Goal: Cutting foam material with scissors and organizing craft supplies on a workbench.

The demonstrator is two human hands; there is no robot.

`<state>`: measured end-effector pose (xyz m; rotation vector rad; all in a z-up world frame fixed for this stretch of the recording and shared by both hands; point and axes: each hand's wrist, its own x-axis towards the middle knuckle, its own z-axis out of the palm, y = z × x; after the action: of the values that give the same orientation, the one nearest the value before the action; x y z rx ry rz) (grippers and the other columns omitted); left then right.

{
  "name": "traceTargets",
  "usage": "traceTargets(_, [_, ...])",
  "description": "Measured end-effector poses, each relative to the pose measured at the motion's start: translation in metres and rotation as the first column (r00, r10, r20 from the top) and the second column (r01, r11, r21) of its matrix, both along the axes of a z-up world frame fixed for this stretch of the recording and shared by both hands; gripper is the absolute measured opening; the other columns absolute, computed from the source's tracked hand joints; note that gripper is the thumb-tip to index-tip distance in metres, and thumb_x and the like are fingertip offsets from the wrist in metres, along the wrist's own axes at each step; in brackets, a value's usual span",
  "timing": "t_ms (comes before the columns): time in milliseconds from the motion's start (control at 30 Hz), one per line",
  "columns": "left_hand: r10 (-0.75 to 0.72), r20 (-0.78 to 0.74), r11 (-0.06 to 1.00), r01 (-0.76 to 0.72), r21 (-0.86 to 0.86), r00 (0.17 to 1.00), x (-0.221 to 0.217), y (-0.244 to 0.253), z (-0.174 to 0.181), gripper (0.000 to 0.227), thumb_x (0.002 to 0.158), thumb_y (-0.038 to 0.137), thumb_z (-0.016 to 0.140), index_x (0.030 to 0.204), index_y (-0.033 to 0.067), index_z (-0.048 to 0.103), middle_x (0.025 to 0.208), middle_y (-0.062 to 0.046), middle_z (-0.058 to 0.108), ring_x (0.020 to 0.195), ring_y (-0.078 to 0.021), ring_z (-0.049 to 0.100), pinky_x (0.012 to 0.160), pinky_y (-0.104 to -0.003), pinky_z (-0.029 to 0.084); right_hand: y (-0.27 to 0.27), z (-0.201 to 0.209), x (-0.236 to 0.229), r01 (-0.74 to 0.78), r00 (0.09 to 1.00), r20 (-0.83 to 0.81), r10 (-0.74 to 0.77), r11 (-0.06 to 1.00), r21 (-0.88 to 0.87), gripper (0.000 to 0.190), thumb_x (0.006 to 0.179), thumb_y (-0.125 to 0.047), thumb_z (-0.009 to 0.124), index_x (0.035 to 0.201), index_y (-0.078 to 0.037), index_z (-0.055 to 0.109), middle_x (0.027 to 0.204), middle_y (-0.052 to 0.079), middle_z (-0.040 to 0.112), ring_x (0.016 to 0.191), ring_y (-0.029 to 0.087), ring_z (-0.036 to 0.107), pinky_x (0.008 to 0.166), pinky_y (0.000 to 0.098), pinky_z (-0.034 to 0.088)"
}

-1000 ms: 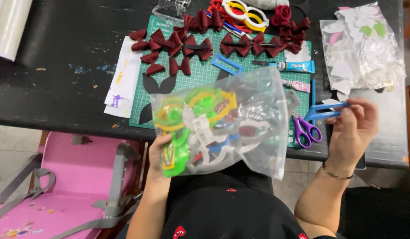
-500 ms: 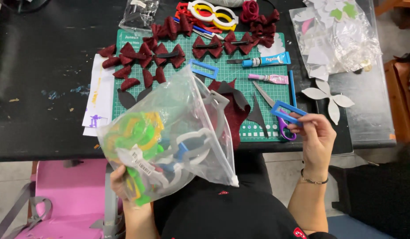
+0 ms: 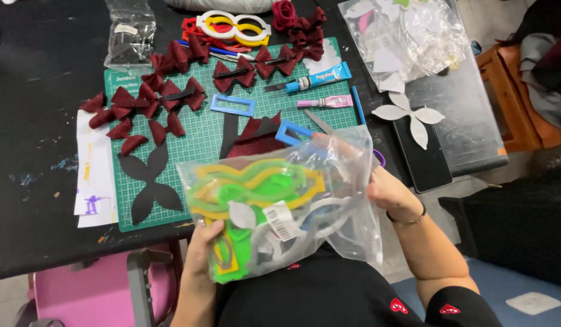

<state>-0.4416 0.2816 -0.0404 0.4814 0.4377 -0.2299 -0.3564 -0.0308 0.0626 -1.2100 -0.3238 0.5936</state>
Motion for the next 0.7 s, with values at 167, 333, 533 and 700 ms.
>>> traceTargets(167, [-0.339,-0.258,0.896,0.394,0.205,0.905,0.024,-0.004,-0.011,0.055,0.087,0.01,0.06,0.139,-0.0068,0.057,0.121,-0.026,0.07,0.103,-0.0395,0.069,0.088,-0.051,0.057,-0.015,-0.014,0.003,-0.168,0.986,-0.023,0.167,0.985,-0.05,0.084,0.091,-0.032,0.069,0.159,-0.004,0.029,0.161,0.017,0.043,0.147,0.033,0.047,0.121,0.048,0.039])
traceTargets(333, [-0.285,0.097,0.958,0.288,-0.011,0.954,0.05,-0.001,-0.025,0.053,0.103,0.037,0.051,0.14,-0.0012,0.058,0.129,-0.022,0.066,0.113,-0.0381,0.066,0.095,-0.051,0.054,-0.052,-0.068,-0.001,0.295,0.838,-0.405,-0.365,0.929,-0.224,0.038,0.088,-0.005,0.051,0.121,0.007,0.065,0.102,0.02,0.073,0.08,0.027,0.07,0.068,0.0373,0.056])
traceTargets(533, [-0.2,0.402,0.914,0.318,-0.251,0.893,0.06,-0.018,0.025,0.07,0.104,0.041,0.057,0.159,0.0054,0.034,0.162,-0.025,0.035,0.144,-0.0477,0.038,0.114,-0.053,0.041,-0.064,-0.018,0.025,0.619,0.774,-0.405,-0.487,0.717,0.321,0.045,0.089,0.001,0.054,0.134,0.007,0.055,0.114,0.025,0.071,0.098,0.037,0.075,0.083,0.0492,0.067])
traceTargets(700, [-0.235,0.45,0.955,0.292,-0.06,0.862,0.03,0.01,0.0,0.061,0.103,0.03,0.063,0.15,-0.0006,0.041,0.148,-0.034,0.049,0.14,-0.0605,0.043,0.114,-0.057,0.044,-0.123,-0.014,0.099,0.708,0.701,-0.33,-0.632,0.563,0.427,0.034,0.091,0.001,0.051,0.125,0.002,0.054,0.113,0.02,0.068,0.105,0.036,0.073,0.094,0.0469,0.066])
